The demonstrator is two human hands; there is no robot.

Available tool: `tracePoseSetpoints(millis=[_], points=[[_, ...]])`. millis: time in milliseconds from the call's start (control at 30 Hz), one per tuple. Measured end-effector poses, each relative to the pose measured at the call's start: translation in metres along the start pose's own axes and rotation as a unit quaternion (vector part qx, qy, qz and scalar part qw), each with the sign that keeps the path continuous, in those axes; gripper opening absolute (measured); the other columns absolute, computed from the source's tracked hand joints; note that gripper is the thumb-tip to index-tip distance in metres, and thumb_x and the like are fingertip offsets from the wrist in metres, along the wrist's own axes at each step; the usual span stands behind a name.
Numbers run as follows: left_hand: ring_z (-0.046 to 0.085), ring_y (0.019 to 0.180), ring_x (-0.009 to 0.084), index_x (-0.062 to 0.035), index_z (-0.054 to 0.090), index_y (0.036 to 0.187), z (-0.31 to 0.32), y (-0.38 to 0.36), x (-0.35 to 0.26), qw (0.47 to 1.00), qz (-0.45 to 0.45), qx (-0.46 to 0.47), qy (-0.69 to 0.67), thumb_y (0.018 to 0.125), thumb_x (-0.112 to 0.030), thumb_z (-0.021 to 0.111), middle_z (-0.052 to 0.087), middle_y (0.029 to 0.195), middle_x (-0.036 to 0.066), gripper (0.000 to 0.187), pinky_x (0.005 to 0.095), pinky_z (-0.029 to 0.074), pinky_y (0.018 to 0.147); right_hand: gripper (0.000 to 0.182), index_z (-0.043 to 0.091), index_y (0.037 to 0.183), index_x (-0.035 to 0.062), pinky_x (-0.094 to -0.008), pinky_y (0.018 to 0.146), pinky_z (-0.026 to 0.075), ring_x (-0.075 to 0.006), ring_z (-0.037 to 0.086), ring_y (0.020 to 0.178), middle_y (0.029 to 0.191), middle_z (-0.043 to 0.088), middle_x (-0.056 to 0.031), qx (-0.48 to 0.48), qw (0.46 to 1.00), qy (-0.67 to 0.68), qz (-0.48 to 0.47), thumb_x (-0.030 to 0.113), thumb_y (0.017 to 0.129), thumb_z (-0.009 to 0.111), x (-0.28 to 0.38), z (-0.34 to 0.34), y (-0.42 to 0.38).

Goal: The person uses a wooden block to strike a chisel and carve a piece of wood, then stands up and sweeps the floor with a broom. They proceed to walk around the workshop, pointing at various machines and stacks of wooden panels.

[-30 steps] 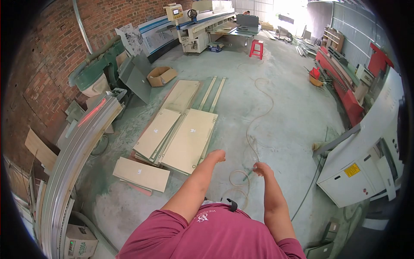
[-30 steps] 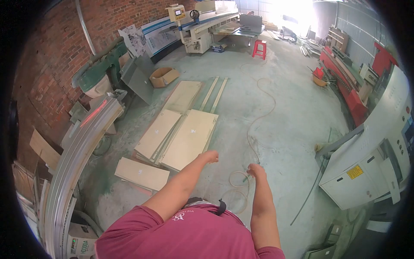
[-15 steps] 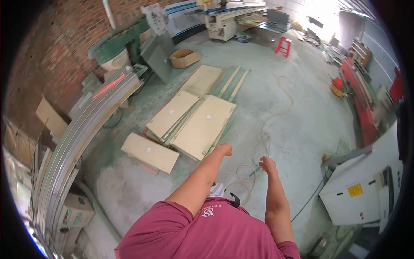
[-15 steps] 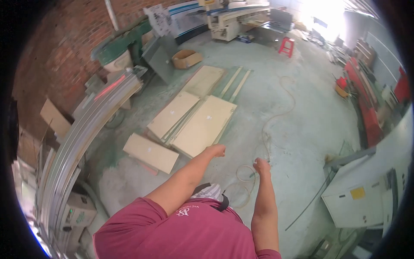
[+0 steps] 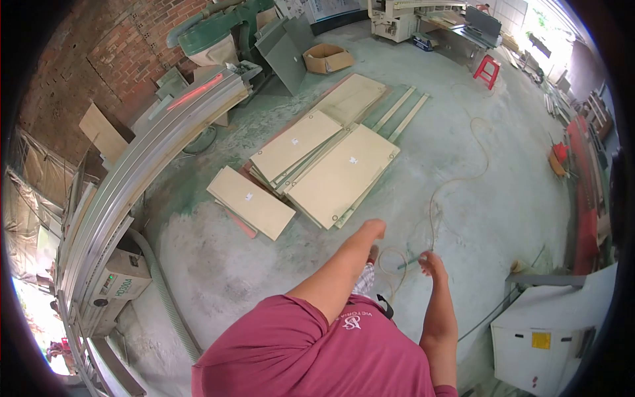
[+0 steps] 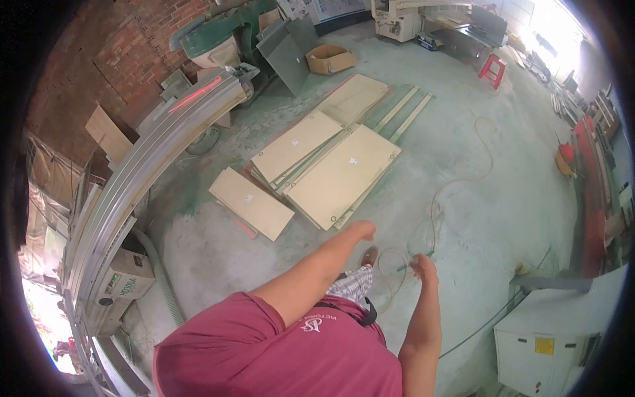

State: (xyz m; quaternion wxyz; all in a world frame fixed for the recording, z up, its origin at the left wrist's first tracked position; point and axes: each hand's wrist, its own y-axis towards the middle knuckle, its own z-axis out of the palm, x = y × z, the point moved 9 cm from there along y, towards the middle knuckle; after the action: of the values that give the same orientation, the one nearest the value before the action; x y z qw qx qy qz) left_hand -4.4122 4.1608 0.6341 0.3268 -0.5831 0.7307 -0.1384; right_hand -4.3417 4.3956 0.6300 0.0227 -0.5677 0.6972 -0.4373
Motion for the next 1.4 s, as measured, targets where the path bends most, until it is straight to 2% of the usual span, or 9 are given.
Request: tracePoseSetpoints(millis=[133,300,567,700,933,1000,1067,1233,1400], points=[[0.061,0.082,0.0295,-0.0049,0.066,0.084,-0.033,0.049,-0.043,0.997,0.067,-0.043,-0.019,0.066,-0.015,0.063,0.064,0.089,0.014,0.021,0.0385,0.05,0.07,0.03,0.051,0.109,0.0098,-0.0326,0.046,0.05,-0.0188,0.059,0.058,0.07,0.059,-0.0102,0.015,0.998,0.001,0.059,0.017,0.08,0.057,-0.018,-0.042,0.033],[0.059,0.086,0.0312,-0.0051,0.064,0.087,-0.068,0.101,-0.067,0.995,0.07,0.057,-0.035,0.071,-0.019,0.057,0.062,0.093,0.015,0.022,0.0411,0.048,0.072,0.034,0.053,0.109,0.0077,-0.0326,0.05,0.052,-0.0212,0.062,0.06,0.076,0.061,-0.0146,0.023,0.994,0.043,0.096,0.017,0.077,0.059,-0.025,-0.09,0.091],[0.059,0.091,0.0319,-0.0034,0.064,0.089,-0.157,0.197,-0.02,0.998,-0.002,-0.042,-0.041,0.069,-0.009,0.054,0.061,0.097,0.018,0.023,0.0395,0.048,0.075,0.034,0.05,0.113,0.0106,-0.0319,0.049,0.051,-0.0187,0.059,0.058,0.074,0.059,-0.0107,0.029,0.998,0.051,-0.022,0.019,0.08,0.056,0.097,-0.157,0.2],[0.059,0.092,0.0324,-0.0028,0.064,0.088,-0.176,0.222,-0.007,0.999,-0.023,0.009,-0.028,0.071,-0.009,0.051,0.061,0.098,0.019,0.022,0.0402,0.048,0.076,0.035,0.05,0.113,0.011,-0.0315,0.05,0.051,-0.0182,0.059,0.059,0.078,0.06,-0.0097,0.031,0.998,0.038,-0.043,0.02,0.08,0.056,0.126,-0.18,0.227],[0.059,0.092,0.0331,-0.0024,0.064,0.085,-0.186,0.298,-0.005,0.998,0.043,-0.033,-0.016,0.073,-0.02,0.055,0.061,0.094,0.019,0.023,0.041,0.046,0.077,0.036,0.051,0.113,0.011,-0.0308,0.051,0.051,-0.0196,0.061,0.063,0.084,0.062,-0.0115,-0.015,0.999,0.013,-0.026,0.021,0.079,0.055,0.092,-0.24,0.273],[0.059,0.091,0.0323,-0.0032,0.064,0.085,-0.203,0.306,-0.018,0.997,0.066,-0.041,-0.011,0.073,-0.022,0.056,0.062,0.092,0.018,0.024,0.0406,0.047,0.077,0.036,0.052,0.113,0.0099,-0.0316,0.052,0.051,-0.0209,0.062,0.064,0.085,0.062,-0.0133,0.0,0.998,-0.06,-0.033,0.021,0.079,0.055,0.08,-0.247,0.293],[0.06,0.089,0.0311,-0.0044,0.064,0.087,-0.213,0.306,-0.024,0.998,0.023,0.037,-0.051,0.073,-0.024,0.058,0.062,0.091,0.017,0.025,0.0398,0.047,0.077,0.036,0.052,0.113,0.0093,-0.0325,0.052,0.052,-0.0216,0.062,0.064,0.085,0.062,-0.0138,-0.003,0.998,-0.045,-0.031,0.021,0.078,0.055,0.08,-0.258,0.305],[0.06,0.088,0.0301,-0.0063,0.064,0.089,-0.238,0.355,-0.03,0.997,-0.016,0.073,-0.008,0.073,-0.026,0.059,0.063,0.092,0.015,0.026,0.0389,0.047,0.078,0.037,0.052,0.113,0.0086,-0.0347,0.052,0.052,-0.0233,0.062,0.065,0.085,0.062,-0.0147,0.024,0.998,0.011,-0.055,0.022,0.078,0.054,0.09,-0.276,0.358],[0.059,0.088,0.0309,-0.0088,0.064,0.09,-0.264,0.441,-0.094,0.994,-0.009,0.104,0.019,0.073,-0.028,0.057,0.063,0.091,0.014,0.027,0.0388,0.047,0.078,0.035,0.053,0.109,0.007,-0.0368,0.053,0.051,-0.0244,0.063,0.066,0.082,0.063,-0.0147,0.03,0.996,0.07,-0.048,0.024,0.078,0.054,0.049,-0.325,0.423]])
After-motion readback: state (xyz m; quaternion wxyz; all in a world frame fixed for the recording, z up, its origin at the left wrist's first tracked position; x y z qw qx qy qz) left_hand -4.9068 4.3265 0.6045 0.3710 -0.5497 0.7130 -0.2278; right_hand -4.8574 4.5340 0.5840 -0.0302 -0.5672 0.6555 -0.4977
